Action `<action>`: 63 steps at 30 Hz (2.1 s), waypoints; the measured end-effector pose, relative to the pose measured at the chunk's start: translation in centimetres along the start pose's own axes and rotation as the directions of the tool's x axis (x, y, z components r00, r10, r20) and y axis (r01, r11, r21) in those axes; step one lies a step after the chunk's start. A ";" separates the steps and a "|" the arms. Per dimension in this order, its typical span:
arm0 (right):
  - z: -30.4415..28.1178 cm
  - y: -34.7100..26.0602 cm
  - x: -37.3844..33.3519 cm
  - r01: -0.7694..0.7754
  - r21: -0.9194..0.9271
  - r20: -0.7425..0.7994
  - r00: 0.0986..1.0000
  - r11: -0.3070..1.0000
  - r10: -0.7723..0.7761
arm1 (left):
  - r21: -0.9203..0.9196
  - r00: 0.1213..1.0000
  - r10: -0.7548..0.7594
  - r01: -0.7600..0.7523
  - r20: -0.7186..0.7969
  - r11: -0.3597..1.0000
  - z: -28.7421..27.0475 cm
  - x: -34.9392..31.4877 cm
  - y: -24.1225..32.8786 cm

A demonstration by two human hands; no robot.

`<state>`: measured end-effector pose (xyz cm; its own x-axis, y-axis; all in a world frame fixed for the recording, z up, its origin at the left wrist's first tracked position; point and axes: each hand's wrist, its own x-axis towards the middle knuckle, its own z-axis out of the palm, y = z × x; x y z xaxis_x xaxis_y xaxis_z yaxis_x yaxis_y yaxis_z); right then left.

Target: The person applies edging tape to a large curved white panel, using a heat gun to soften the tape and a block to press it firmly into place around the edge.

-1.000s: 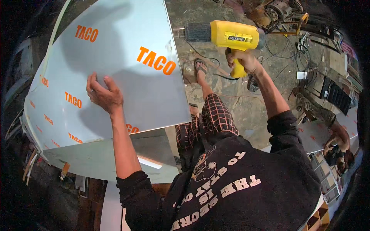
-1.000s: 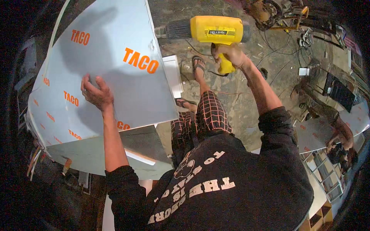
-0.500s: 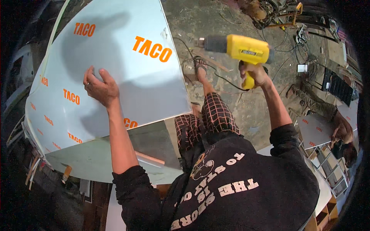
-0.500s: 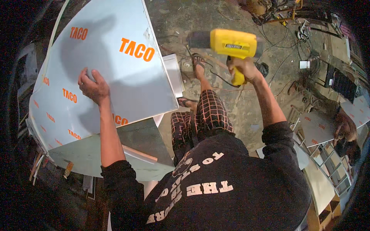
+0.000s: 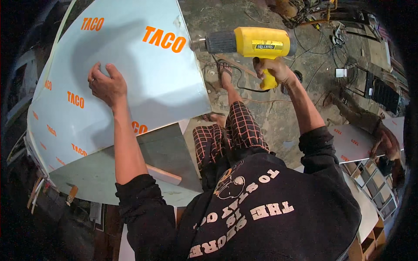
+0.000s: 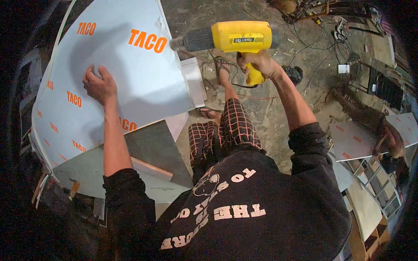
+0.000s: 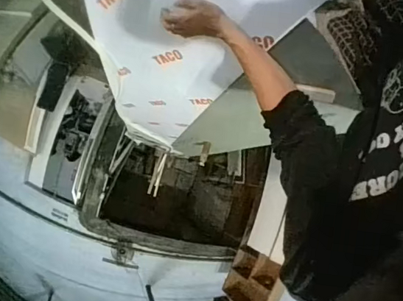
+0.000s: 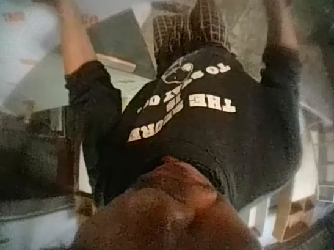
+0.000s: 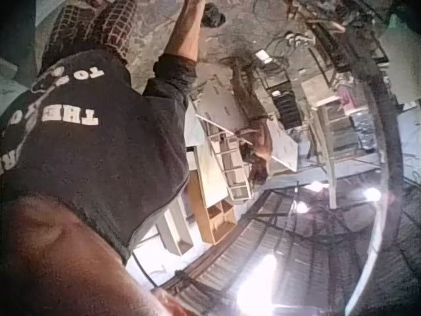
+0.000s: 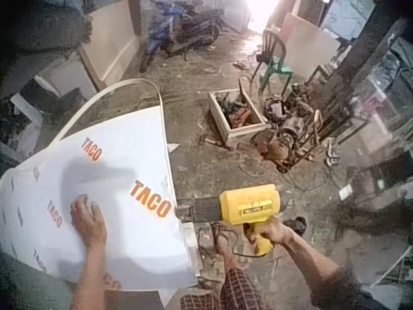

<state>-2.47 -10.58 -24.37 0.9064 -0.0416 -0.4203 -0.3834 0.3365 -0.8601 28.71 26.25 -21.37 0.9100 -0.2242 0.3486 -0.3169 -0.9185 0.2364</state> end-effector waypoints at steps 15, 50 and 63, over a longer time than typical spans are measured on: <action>3.4 5.3 -8.7 -0.172 0.086 -0.047 0.983 0.981 0.176 | 0.025 0.997 0.046 -0.045 -0.055 0.999 0.8 -0.1 -0.6; 5.7 16.0 -24.2 0.055 0.513 -0.577 0.761 0.857 0.297 | -0.482 0.108 0.950 -0.841 0.293 0.244 -8.0 -6.5 5.6; 5.4 11.7 -22.6 0.030 0.382 -0.529 0.827 0.924 0.192 | -0.439 0.757 0.436 -0.220 0.487 0.871 -8.2 -10.4 11.3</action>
<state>-26.52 -0.62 -23.36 0.5818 -0.4676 -0.6655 -0.2588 0.6693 -0.6965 13.48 20.88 -14.88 0.6805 -0.7289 -0.0750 -0.5933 -0.6081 0.5275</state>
